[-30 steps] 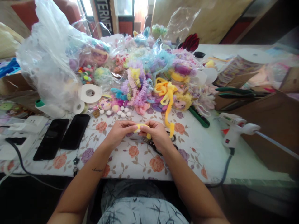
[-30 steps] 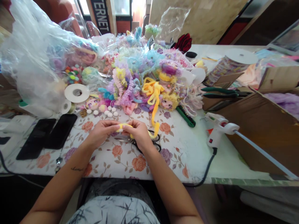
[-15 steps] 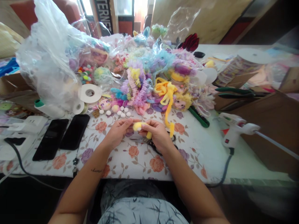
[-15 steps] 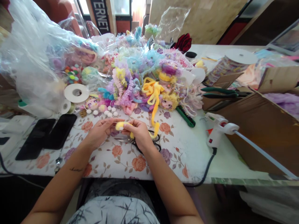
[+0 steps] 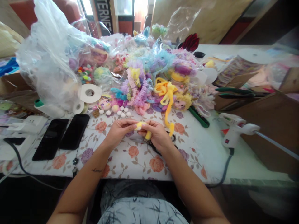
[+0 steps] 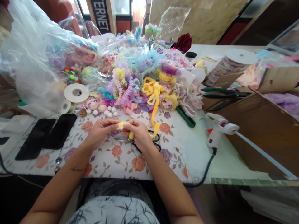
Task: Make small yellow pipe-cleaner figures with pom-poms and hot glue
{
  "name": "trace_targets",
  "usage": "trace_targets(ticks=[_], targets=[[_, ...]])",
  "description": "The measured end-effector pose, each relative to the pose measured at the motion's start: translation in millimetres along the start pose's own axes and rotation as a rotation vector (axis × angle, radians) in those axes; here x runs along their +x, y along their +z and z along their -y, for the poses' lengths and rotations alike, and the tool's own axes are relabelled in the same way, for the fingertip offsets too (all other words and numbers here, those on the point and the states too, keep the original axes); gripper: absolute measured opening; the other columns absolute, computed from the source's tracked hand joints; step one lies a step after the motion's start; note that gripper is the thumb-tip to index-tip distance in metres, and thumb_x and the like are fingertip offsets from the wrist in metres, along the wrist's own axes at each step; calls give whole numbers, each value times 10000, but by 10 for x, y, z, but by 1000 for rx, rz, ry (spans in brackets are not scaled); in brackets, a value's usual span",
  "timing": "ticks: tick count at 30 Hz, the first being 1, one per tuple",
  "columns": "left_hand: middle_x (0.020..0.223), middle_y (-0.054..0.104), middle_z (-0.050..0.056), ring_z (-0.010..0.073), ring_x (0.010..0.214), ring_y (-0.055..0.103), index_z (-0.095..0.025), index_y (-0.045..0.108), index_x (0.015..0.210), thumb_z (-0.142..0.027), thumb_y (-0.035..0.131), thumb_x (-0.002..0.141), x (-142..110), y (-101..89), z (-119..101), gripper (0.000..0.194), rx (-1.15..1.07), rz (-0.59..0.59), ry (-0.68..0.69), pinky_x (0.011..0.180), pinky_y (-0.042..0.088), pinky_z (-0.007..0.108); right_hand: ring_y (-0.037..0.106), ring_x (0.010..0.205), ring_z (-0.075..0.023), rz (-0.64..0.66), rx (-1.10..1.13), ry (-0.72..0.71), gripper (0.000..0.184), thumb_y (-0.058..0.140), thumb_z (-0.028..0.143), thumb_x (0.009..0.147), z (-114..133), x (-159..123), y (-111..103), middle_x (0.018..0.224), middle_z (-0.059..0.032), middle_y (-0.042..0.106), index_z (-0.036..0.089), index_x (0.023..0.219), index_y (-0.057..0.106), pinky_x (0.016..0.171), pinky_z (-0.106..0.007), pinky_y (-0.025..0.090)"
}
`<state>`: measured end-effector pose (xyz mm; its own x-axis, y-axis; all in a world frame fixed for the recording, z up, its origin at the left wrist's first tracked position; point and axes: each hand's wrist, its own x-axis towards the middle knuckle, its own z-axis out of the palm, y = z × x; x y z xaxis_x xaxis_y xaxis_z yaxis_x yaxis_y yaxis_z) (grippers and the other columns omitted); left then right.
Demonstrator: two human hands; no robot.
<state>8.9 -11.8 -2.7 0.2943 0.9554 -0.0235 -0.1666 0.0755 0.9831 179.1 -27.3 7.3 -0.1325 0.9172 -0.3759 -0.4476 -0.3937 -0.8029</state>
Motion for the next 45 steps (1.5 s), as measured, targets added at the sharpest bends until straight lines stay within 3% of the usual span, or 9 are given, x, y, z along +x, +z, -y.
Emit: trace_targets(ticks=[5, 8, 13, 18, 21, 28, 36, 45], targets=[[966, 764, 58, 187, 907, 673, -217, 790, 863, -294, 787, 726, 4, 0, 23, 157, 37, -13, 6, 845, 521, 308, 641, 538, -102, -8, -39, -37, 289, 877, 297, 525, -15, 4, -16, 561, 38, 641, 181, 584, 619, 593, -208, 548], [982, 761, 46, 182, 940, 667, -231, 786, 868, -292, 786, 730, 1, 10, 20, 151, 20, -31, 17, 888, 506, 306, 638, 564, -110, -18, -79, -134, 263, 851, 311, 570, -13, -27, -1, 601, 38, 641, 187, 612, 623, 636, -238, 550], [1145, 708, 66, 196, 1037, 639, -221, 774, 920, -388, 686, 828, -13, 30, -31, 209, -24, -44, 41, 924, 491, 314, 622, 621, -156, -118, -415, -445, 164, 751, 318, 707, -34, -102, 46, 659, 9, 654, 208, 712, 629, 593, -267, 478], [911, 717, 37, 148, 830, 638, -216, 733, 1041, -325, 782, 744, -23, 22, -69, 319, -46, -41, -26, 745, 503, 252, 593, 670, -166, -167, -778, -807, 48, 657, 243, 772, -83, -121, 52, 746, -6, 655, 232, 738, 625, 639, -292, 462], [887, 707, 27, 126, 800, 624, -211, 737, 1017, -280, 815, 706, -23, 17, -74, 329, -48, -19, -35, 709, 488, 223, 630, 740, -182, -119, -883, -913, 46, 629, 214, 797, -98, -120, 47, 793, -19, 673, 239, 759, 624, 690, -303, 477], [760, 669, 10, 99, 661, 579, -181, 733, 918, -283, 837, 667, -11, 40, -65, 291, -49, -63, -12, 593, 462, 204, 615, 703, -178, -143, -773, -777, 27, 642, 218, 772, -101, -133, 56, 774, -14, 680, 234, 750, 642, 662, -297, 473], [768, 629, 7, 99, 650, 537, -203, 707, 1007, -309, 766, 765, -18, 47, -9, 271, 58, -16, 118, 569, 434, 214, 571, 625, -165, -161, -529, -568, 98, 718, 289, 715, -73, -143, 59, 702, -10, 665, 215, 691, 658, 597, -285, 450], [748, 636, 1, 78, 596, 490, -223, 744, 979, -352, 737, 795, -38, 73, 2, 225, 96, -23, 148, 526, 384, 202, 534, 602, -143, -197, -587, -645, 97, 707, 276, 712, -34, -203, 81, 653, 7, 620, 203, 698, 643, 572, -266, 423]])
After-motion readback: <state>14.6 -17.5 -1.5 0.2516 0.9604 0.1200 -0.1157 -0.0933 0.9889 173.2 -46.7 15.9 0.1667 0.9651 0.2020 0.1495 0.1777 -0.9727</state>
